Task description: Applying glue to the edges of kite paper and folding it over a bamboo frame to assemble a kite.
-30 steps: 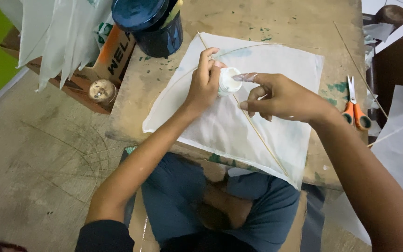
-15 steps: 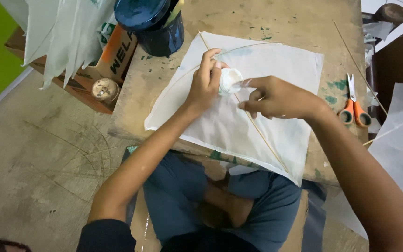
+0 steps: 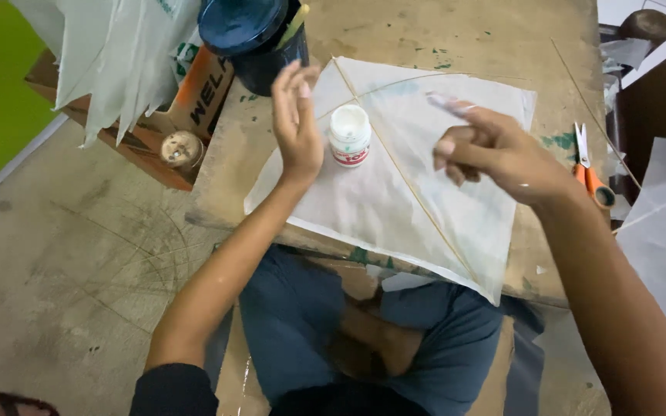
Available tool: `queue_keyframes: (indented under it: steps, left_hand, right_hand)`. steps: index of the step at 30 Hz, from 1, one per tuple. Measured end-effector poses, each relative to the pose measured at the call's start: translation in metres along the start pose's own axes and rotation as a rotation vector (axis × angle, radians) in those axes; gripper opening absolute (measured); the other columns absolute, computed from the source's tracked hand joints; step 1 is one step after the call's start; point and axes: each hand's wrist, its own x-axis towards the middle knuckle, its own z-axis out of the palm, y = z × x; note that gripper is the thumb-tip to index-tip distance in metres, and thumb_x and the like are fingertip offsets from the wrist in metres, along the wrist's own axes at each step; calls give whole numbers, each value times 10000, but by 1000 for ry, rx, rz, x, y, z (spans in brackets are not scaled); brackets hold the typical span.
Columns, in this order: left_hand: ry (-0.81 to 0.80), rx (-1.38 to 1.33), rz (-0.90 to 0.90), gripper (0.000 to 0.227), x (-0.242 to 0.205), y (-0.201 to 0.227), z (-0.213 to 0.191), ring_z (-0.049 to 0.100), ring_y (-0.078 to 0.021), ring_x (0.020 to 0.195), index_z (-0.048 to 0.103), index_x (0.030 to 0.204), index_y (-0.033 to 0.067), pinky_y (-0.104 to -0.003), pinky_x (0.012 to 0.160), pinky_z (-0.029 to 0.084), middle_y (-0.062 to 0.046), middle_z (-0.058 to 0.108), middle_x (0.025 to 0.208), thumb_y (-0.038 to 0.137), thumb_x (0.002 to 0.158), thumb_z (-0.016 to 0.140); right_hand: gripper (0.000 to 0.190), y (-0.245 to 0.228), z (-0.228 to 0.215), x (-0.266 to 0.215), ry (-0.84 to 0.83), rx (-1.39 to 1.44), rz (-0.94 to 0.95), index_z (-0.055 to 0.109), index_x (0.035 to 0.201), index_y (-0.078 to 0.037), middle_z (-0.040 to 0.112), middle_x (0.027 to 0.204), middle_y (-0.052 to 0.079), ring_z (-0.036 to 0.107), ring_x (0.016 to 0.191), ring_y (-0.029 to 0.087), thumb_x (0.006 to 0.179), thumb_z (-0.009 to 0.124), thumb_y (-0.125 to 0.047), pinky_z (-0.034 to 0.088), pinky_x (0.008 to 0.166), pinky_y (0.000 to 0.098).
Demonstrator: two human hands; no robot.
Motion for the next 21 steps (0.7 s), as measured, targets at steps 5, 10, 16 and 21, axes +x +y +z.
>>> queue_keyframes:
  steps: [5, 10, 16, 21]
  left_hand:
    - [-97, -187, 112, 356, 12, 61, 41, 564, -203, 1325, 426, 1441, 94, -377, 1203, 458, -91, 560, 1386, 57, 1093, 494]
    - [-299, -135, 1, 311, 27, 85, 119, 634, -157, 1207, 522, 1346, 126, -294, 995, 556, -28, 641, 1285, 79, 1051, 608]
    - [-659, 119, -57, 452, 21, 8, 205, 680, -260, 1154, 477, 1346, 81, -373, 987, 530, -116, 701, 1225, 2, 905, 537]
    - [-886, 455, 120, 599, 13, -54, 244, 607, -229, 1323, 289, 1557, 195, -482, 1055, 416, -22, 627, 1455, 276, 1035, 570]
  right_hand:
    - [541, -5, -28, -45, 329, -450, -32, 522, 1479, 81, 687, 818, 157, 595, 605, 192, 973, 647, -61, 463, 523, 267]
    - [480, 38, -44, -71, 444, -772, 207, 594, 1390, 113, 655, 681, 117, 542, 511, 204, 988, 632, -147, 430, 465, 319]
    - [627, 80, -55, -68, 443, -1077, 346, 435, 1556, 14, 719, 1081, 221, 680, 910, 438, 961, 535, -155, 528, 761, 480]
    - [632, 97, -65, -51, 402, -1183, 389, 414, 1553, 11, 659, 1122, 240, 676, 852, 440, 952, 479, -172, 536, 704, 498]
